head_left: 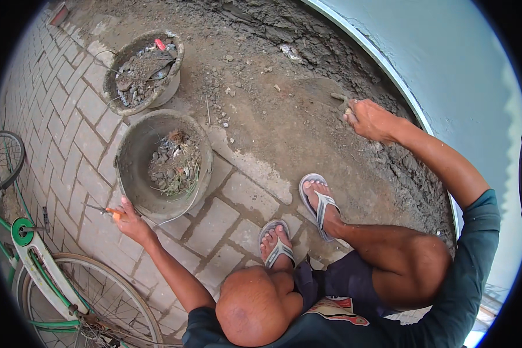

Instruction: Applying mortar to the base of an outdoor wall using a trowel.

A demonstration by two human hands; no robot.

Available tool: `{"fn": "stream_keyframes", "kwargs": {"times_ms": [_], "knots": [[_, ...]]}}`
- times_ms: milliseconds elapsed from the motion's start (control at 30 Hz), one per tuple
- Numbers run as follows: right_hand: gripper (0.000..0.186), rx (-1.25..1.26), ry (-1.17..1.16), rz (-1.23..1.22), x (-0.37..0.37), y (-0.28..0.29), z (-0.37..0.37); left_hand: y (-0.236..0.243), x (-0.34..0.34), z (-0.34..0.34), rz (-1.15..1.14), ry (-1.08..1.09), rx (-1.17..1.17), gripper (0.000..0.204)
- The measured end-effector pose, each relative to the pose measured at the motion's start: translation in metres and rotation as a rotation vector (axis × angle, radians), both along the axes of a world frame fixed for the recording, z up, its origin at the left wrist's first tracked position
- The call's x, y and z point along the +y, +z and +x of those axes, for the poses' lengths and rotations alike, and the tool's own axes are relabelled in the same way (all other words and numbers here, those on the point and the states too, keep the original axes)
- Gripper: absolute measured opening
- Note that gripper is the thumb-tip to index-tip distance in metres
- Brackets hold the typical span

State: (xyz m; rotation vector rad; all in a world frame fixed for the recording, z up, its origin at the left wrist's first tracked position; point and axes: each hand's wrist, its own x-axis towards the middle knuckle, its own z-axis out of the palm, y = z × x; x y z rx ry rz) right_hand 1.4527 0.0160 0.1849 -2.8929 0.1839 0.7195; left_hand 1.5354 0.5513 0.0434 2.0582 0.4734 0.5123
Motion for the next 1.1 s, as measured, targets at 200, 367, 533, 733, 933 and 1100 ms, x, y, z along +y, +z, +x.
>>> {"fn": "stream_keyframes", "kwargs": {"times_ms": [200, 367, 533, 733, 933, 1100], "knots": [[0.036, -0.072, -0.212, 0.076, -0.021, -0.113, -0.009, 0.023, 0.027, -0.039, -0.138, 0.062, 0.041, 0.039], [0.036, -0.122, -0.341, 0.383, 0.031, -0.171, 0.024, 0.060, 0.065, -0.096, -0.095, 0.091, 0.151, 0.040], [0.032, -0.368, -0.287, 0.315, 0.000, -0.195, 0.057, 0.113, 0.097, -0.197, 0.231, 0.122, 0.374, 0.044], [0.027, -0.466, 0.255, 0.126, -0.009, -0.212, 0.037, 0.153, 0.099, -0.310, 0.214, 0.245, 0.608, 0.043], [0.031, -0.341, -0.129, 0.629, 0.009, -0.190, 0.082, 0.171, 0.068, -0.339, 0.104, 0.363, 0.667, 0.031], [0.025, -0.502, 0.002, 0.357, -0.001, -0.221, 0.201, 0.228, 0.034, -0.315, 0.256, 0.258, 0.748, 0.029]]}}
